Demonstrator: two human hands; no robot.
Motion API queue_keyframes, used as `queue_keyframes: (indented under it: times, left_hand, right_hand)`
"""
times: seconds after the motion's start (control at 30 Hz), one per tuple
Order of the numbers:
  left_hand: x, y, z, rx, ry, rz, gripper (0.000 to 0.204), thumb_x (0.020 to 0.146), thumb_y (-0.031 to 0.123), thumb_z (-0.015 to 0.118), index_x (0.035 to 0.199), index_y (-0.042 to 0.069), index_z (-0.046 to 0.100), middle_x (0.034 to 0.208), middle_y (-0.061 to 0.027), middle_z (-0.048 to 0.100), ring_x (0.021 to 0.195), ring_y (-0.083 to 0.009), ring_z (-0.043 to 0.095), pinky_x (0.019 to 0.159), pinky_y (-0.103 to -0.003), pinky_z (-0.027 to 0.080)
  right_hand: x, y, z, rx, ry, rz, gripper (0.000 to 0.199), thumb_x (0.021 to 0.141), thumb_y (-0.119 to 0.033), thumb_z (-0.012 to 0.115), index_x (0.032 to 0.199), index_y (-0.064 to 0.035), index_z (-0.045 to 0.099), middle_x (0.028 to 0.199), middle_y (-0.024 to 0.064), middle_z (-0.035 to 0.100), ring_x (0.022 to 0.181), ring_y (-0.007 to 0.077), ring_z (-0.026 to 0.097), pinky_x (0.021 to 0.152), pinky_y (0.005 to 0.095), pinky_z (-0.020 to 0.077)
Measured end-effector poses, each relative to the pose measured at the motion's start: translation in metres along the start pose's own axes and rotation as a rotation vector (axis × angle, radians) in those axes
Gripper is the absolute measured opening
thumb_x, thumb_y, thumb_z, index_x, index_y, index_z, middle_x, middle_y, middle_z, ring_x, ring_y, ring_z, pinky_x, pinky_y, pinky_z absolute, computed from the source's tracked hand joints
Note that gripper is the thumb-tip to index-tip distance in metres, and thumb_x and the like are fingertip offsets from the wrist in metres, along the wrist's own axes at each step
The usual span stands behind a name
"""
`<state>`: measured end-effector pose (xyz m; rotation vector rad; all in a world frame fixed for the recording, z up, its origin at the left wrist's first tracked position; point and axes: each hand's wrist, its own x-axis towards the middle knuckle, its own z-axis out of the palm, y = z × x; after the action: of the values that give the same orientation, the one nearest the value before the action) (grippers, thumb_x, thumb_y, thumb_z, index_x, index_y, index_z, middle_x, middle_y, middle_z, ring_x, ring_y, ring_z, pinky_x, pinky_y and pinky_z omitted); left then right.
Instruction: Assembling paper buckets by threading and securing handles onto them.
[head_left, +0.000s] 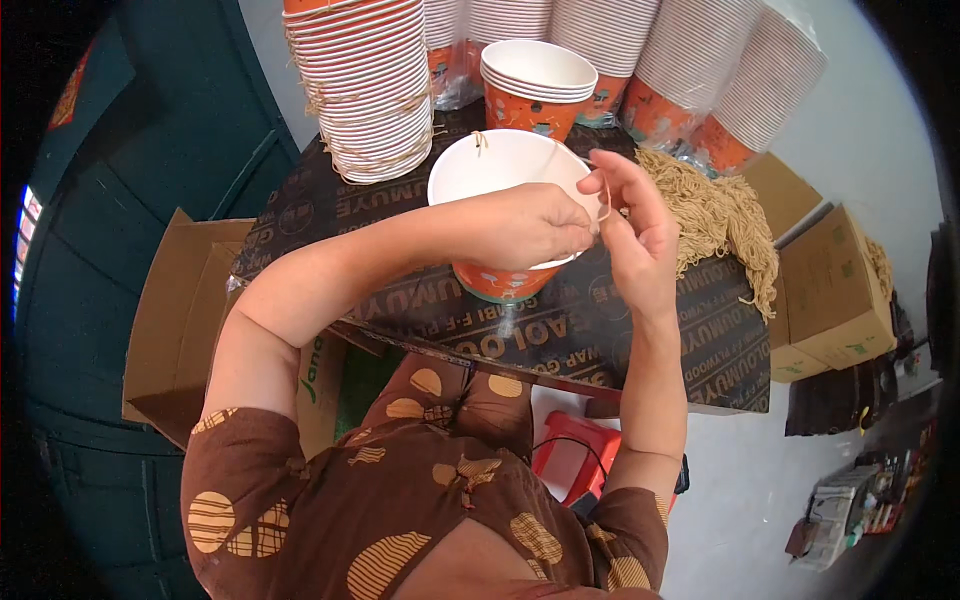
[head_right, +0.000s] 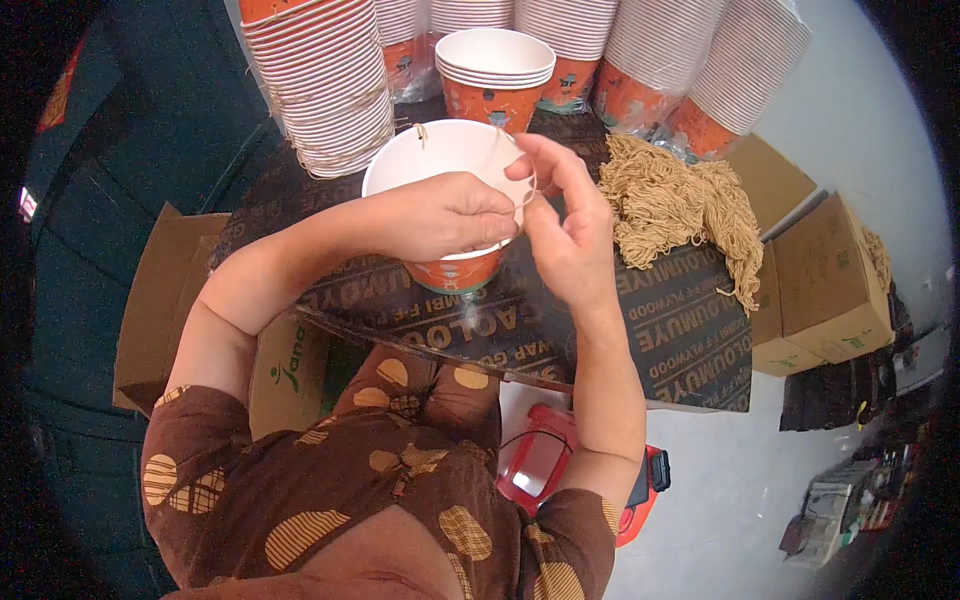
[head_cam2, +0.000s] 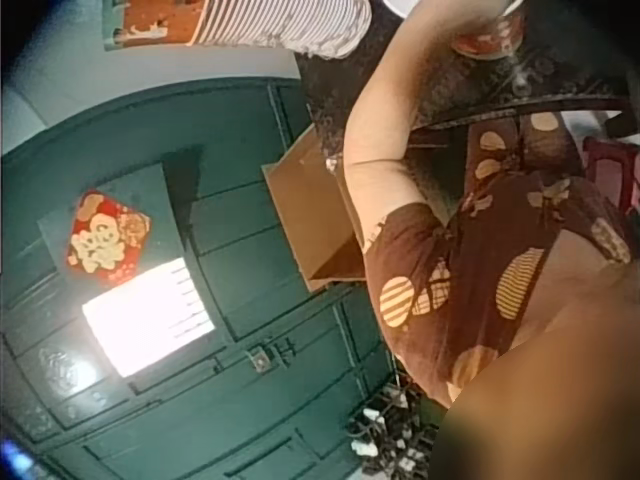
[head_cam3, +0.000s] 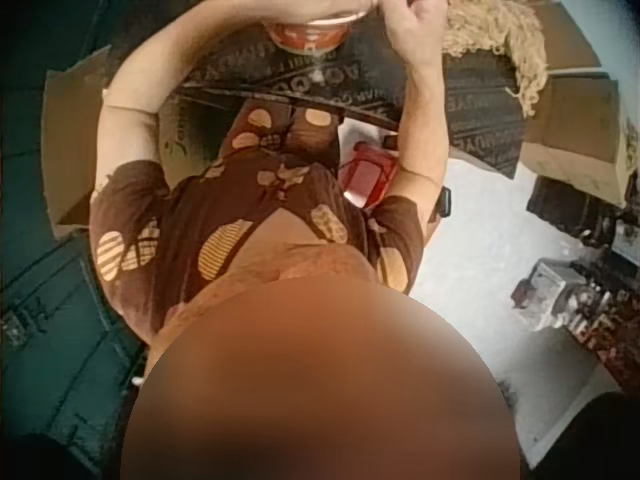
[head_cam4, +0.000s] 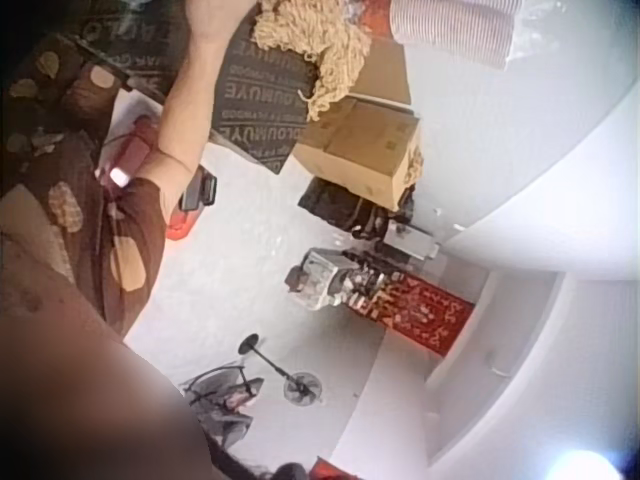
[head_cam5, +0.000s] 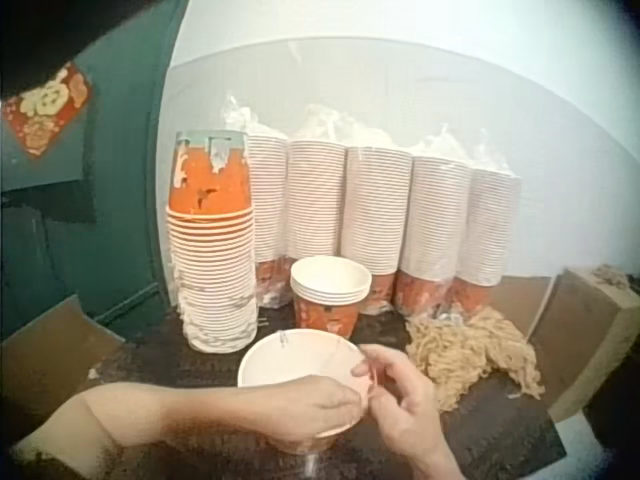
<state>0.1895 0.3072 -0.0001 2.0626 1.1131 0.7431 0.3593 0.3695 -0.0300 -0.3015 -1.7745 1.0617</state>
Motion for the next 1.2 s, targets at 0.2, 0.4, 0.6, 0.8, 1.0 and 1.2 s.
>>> queue_keyframes:
  times: [0.2, 0.4, 0.6, 0.8, 1.0, 1.2]
  left_hand:
    - [0.003, -0.002, -0.006, -0.234, -0.09, -0.232, 0.031, 0.098, 0.02, 0.049, 0.073, 0.005, 0.057, 0.064, 0.0024, 0.05, 0.063, -0.0088, 0.044, 0.062, -0.025, 0.039]
    - [0.003, -0.003, -0.008, -0.354, -0.065, -0.26, 0.028, 0.096, 0.018, 0.05, 0.073, 0.004, 0.058, 0.067, 0.0009, 0.053, 0.066, -0.0092, 0.047, 0.065, -0.024, 0.04]
    - [0.004, -0.006, -0.007, -0.382, -0.043, -0.201, 0.026, 0.096, 0.018, 0.051, 0.076, 0.003, 0.06, 0.069, 0.001, 0.055, 0.068, -0.0089, 0.049, 0.066, -0.024, 0.041]
    - [0.004, -0.006, -0.005, -0.374, -0.017, -0.197, 0.024, 0.096, 0.016, 0.052, 0.078, 0.002, 0.062, 0.072, 0.001, 0.057, 0.07, -0.0085, 0.05, 0.068, -0.023, 0.042]
    - [0.005, -0.004, -0.007, -0.384, 0.0, -0.215, 0.024, 0.095, 0.016, 0.053, 0.079, 0.001, 0.064, 0.075, -0.0007, 0.06, 0.073, -0.0092, 0.052, 0.07, -0.024, 0.042]
    - [0.007, -0.008, -0.004, -0.417, 0.047, -0.262, 0.025, 0.096, 0.017, 0.053, 0.08, 0.002, 0.064, 0.075, -0.0012, 0.059, 0.073, -0.0106, 0.053, 0.071, -0.025, 0.043]
  right_hand:
    - [-0.006, 0.002, -0.011, -0.254, 0.148, 0.029, 0.029, 0.083, 0.005, 0.052, 0.111, 0.0021, 0.056, 0.099, 0.0064, 0.057, 0.083, 0.0122, 0.051, 0.074, 0.026, 0.0441]
    - [-0.01, -0.002, -0.014, -0.412, 0.015, -0.169, 0.003, 0.085, -0.001, 0.056, 0.084, 0.0015, 0.057, 0.088, 0.01, 0.053, 0.079, 0.0208, 0.052, 0.071, 0.0308, 0.0434]
    - [-0.011, 0.0, -0.012, -0.442, -0.041, -0.19, 0.011, 0.088, -0.009, 0.055, 0.082, -0.0005, 0.058, 0.087, 0.0116, 0.053, 0.082, 0.0259, 0.05, 0.075, 0.0354, 0.0402]
    - [-0.011, 0.005, -0.005, -0.577, -0.097, -0.35, 0.01, 0.085, -0.011, 0.06, 0.081, -0.0021, 0.057, 0.081, 0.0115, 0.05, 0.079, 0.0291, 0.047, 0.072, 0.0378, 0.0379]
    - [-0.011, 0.005, -0.004, -0.612, -0.056, -0.388, 0.008, 0.084, -0.005, 0.061, 0.082, -0.0026, 0.054, 0.079, 0.0111, 0.048, 0.077, 0.0291, 0.046, 0.069, 0.0382, 0.0363]
    - [-0.012, 0.003, -0.004, -0.601, -0.057, -0.41, 0.009, 0.081, -0.004, 0.063, 0.082, -0.0036, 0.054, 0.079, 0.0105, 0.049, 0.077, 0.0288, 0.046, 0.069, 0.0381, 0.0361]
